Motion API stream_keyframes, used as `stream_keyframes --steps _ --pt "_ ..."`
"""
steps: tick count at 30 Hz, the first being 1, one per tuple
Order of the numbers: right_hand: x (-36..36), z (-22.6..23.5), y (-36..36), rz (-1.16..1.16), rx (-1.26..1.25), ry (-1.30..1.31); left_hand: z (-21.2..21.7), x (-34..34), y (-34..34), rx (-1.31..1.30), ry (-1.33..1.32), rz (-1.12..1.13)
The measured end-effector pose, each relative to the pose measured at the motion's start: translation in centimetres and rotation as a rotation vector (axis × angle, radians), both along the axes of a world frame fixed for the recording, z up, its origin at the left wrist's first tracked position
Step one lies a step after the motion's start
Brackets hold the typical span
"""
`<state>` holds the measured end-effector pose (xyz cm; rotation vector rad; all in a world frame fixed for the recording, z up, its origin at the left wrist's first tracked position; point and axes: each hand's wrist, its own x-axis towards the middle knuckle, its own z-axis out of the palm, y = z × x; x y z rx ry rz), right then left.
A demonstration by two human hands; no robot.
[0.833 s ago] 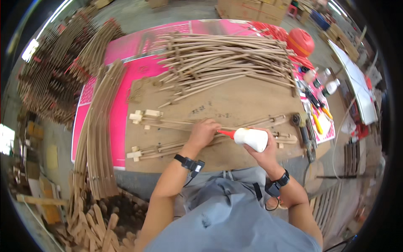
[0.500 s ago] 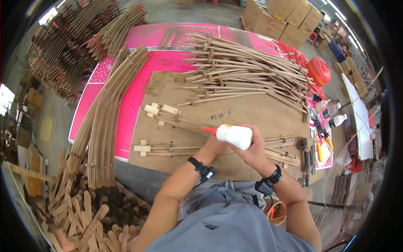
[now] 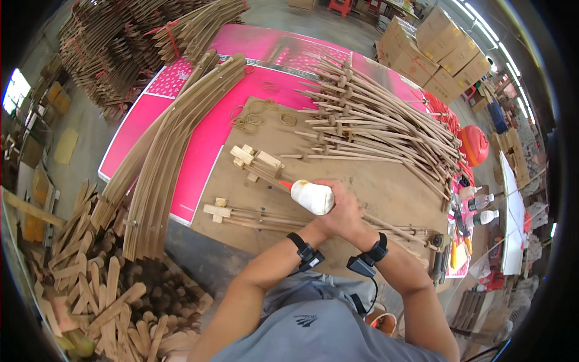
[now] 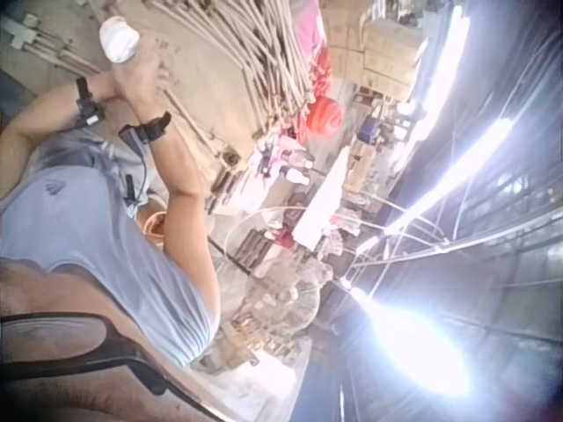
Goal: Assembling and gluing wooden sticks into frames in a manufacturing workshop.
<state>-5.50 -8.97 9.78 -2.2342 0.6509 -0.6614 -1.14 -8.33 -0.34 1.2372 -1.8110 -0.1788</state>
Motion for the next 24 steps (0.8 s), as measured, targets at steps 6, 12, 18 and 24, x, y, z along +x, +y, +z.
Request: stream_keyframes --steps 6,12,18,24 --pt "1.0 0.8 0.2 0.031 -0.018 0.098 -0.4 0.6 0.6 0.006 -0.065 0.020" --pt "1.7 -0.1 0.0 0.064 -0.058 0.044 -1.1 0.9 0.7 -0.181 -0.162 0.080" --pt "1.8 -0.1 0.2 0.081 -0.084 0.091 -2.4 0.1 0.4 -0.192 -0.049 0.079" --pt "1.6 -0.6 0.0 0.123 -0.174 0.066 -1.7 0.4 0.8 -0.057 -0.010 -0.005"
